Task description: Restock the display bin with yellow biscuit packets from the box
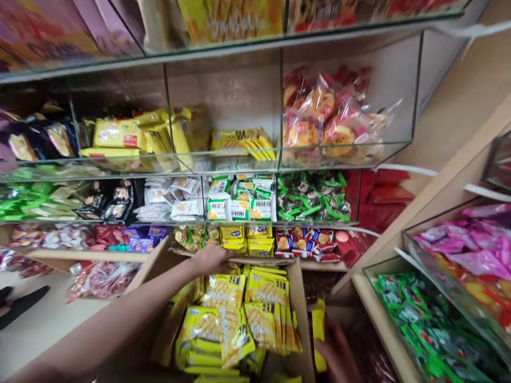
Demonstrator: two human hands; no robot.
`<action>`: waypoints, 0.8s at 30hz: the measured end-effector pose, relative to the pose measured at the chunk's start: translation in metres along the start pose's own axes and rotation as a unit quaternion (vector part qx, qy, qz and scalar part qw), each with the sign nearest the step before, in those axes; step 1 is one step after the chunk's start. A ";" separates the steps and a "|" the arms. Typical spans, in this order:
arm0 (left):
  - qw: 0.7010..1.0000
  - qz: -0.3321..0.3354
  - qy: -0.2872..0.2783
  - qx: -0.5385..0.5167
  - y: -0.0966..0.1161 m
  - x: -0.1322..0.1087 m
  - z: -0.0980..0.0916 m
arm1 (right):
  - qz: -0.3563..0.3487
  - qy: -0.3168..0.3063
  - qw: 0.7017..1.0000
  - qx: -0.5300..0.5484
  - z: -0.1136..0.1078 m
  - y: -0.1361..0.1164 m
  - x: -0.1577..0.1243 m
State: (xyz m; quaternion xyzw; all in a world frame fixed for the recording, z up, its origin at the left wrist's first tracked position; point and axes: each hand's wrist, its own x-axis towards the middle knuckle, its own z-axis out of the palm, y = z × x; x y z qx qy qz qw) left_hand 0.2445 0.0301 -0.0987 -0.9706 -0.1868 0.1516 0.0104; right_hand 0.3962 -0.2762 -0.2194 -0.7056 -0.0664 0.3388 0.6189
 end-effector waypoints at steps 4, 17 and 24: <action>1.000 -0.016 -0.001 0.003 -0.014 0.003 0.008 | -0.062 0.028 0.996 -0.059 0.016 -0.030 0.008; 0.998 -0.063 -0.004 -0.022 -0.040 -0.014 0.052 | -0.182 -0.195 0.961 -0.075 0.073 -0.062 0.025; 0.995 -0.079 0.011 -0.059 -0.047 -0.010 0.061 | -0.097 -0.107 0.989 -0.034 0.084 -0.054 0.033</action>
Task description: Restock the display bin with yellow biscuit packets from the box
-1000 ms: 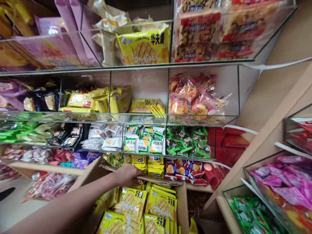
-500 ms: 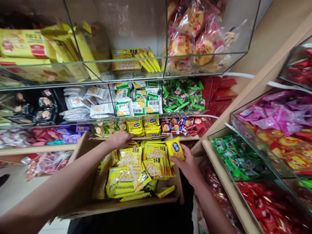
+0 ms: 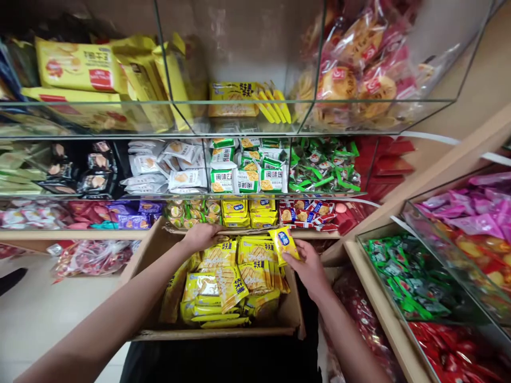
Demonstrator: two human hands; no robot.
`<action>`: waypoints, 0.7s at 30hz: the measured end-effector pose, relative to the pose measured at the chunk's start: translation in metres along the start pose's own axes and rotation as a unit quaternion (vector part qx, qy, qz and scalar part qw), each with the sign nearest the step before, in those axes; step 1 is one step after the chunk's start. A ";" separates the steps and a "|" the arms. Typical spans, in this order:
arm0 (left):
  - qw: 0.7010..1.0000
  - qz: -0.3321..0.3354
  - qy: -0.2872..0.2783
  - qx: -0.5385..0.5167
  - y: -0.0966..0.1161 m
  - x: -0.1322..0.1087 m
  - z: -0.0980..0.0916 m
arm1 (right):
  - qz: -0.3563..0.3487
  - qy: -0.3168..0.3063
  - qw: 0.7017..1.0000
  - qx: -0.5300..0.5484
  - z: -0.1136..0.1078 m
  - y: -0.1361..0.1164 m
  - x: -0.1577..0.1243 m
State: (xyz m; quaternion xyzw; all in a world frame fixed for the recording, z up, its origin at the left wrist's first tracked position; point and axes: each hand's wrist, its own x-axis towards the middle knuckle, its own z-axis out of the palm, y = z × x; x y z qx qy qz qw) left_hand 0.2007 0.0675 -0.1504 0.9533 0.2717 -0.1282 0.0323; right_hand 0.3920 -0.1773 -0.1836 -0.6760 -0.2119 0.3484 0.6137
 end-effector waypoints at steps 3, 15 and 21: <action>1.000 0.006 0.013 -0.021 0.000 -0.002 0.003 | 0.016 0.027 0.999 0.013 0.004 -0.006 0.014; 0.978 -0.008 0.150 -0.145 -0.019 0.006 0.013 | -0.069 0.111 0.991 -0.014 0.044 -0.029 0.065; 0.973 0.032 0.200 -0.109 -0.008 0.046 -0.002 | 0.002 0.137 0.988 0.074 0.021 -0.021 0.020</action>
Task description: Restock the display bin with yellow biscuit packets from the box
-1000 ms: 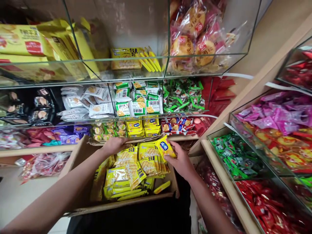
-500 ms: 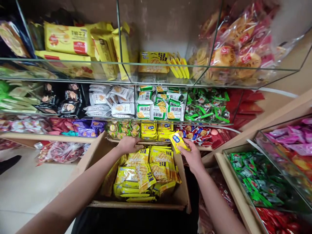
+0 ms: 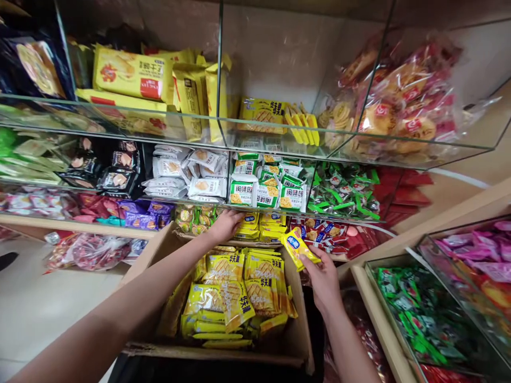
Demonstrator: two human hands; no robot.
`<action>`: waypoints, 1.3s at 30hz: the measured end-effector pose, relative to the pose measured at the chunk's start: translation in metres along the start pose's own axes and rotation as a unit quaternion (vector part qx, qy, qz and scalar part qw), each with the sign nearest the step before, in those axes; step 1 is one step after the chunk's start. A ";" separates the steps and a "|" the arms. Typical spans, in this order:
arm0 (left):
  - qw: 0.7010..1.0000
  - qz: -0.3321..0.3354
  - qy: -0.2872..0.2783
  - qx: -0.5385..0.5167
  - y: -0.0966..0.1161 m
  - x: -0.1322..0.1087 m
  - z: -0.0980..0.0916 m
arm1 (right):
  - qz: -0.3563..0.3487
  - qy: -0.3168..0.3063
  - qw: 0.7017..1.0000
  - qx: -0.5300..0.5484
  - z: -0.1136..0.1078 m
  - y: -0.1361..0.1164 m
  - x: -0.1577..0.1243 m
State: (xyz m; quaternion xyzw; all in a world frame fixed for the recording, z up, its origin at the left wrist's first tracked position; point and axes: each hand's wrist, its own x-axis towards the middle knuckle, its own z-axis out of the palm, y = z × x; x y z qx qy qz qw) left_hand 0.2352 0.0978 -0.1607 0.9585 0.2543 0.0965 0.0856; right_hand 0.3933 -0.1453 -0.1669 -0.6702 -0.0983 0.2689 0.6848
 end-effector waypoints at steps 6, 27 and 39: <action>0.999 -0.017 0.013 0.036 0.012 0.008 0.004 | 0.060 0.006 0.997 0.046 -0.024 0.011 -0.022; 0.820 -0.218 0.133 -0.512 0.056 -0.066 -0.025 | 0.103 -0.168 0.960 0.200 0.009 -0.005 -0.046; 0.652 -0.260 -0.057 -0.710 0.080 -0.097 -0.010 | -0.013 -0.224 0.974 -0.027 0.049 0.031 -0.050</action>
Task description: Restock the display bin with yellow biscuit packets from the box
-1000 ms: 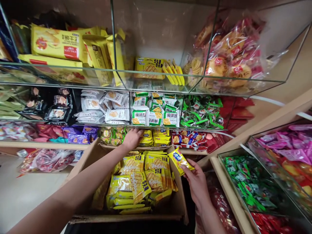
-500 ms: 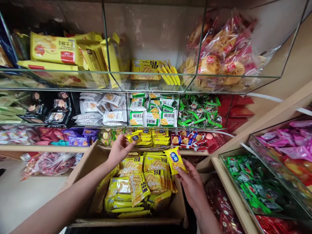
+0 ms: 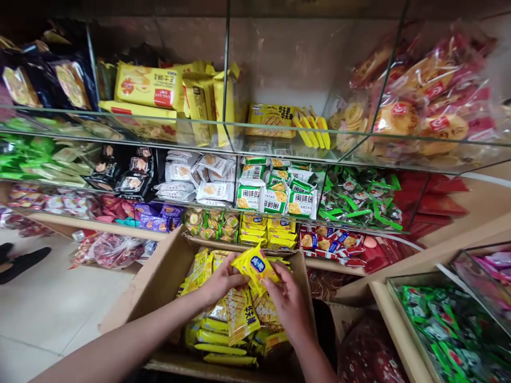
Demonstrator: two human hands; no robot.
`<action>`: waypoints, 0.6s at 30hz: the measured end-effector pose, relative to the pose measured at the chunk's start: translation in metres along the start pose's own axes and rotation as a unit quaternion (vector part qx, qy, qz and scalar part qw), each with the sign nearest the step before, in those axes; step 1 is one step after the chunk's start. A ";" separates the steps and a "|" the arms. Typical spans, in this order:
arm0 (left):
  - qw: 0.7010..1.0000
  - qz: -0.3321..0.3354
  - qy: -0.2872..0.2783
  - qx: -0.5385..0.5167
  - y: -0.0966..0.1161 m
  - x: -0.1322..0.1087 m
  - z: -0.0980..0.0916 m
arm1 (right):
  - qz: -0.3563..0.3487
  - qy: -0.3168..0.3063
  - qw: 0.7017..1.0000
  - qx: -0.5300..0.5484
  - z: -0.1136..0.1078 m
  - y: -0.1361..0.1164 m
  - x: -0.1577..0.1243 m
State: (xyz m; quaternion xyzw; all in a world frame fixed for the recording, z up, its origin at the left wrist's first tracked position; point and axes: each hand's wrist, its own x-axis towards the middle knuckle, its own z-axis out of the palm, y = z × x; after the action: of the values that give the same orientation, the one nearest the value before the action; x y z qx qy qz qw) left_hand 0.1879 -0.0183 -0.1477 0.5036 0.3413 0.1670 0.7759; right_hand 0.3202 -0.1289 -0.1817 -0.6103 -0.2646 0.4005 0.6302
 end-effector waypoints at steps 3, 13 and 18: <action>0.996 -0.071 -0.045 -0.002 -0.002 0.001 -0.010 | 0.002 -0.064 0.995 -0.074 -0.002 0.000 -0.005; 0.995 -0.056 0.056 0.052 -0.001 0.017 -0.036 | -0.224 -0.056 0.835 -0.499 -0.017 -0.038 0.083; 0.995 -0.051 0.081 0.038 -0.008 0.021 -0.045 | -0.201 -0.053 0.688 -0.695 -0.011 -0.034 0.144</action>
State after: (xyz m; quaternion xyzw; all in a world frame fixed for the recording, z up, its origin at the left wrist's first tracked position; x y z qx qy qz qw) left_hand 0.1701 0.0210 -0.1737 0.4999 0.4340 0.1541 0.7334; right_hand 0.4132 -0.0135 -0.1720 -0.7834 -0.6169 -0.0031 0.0756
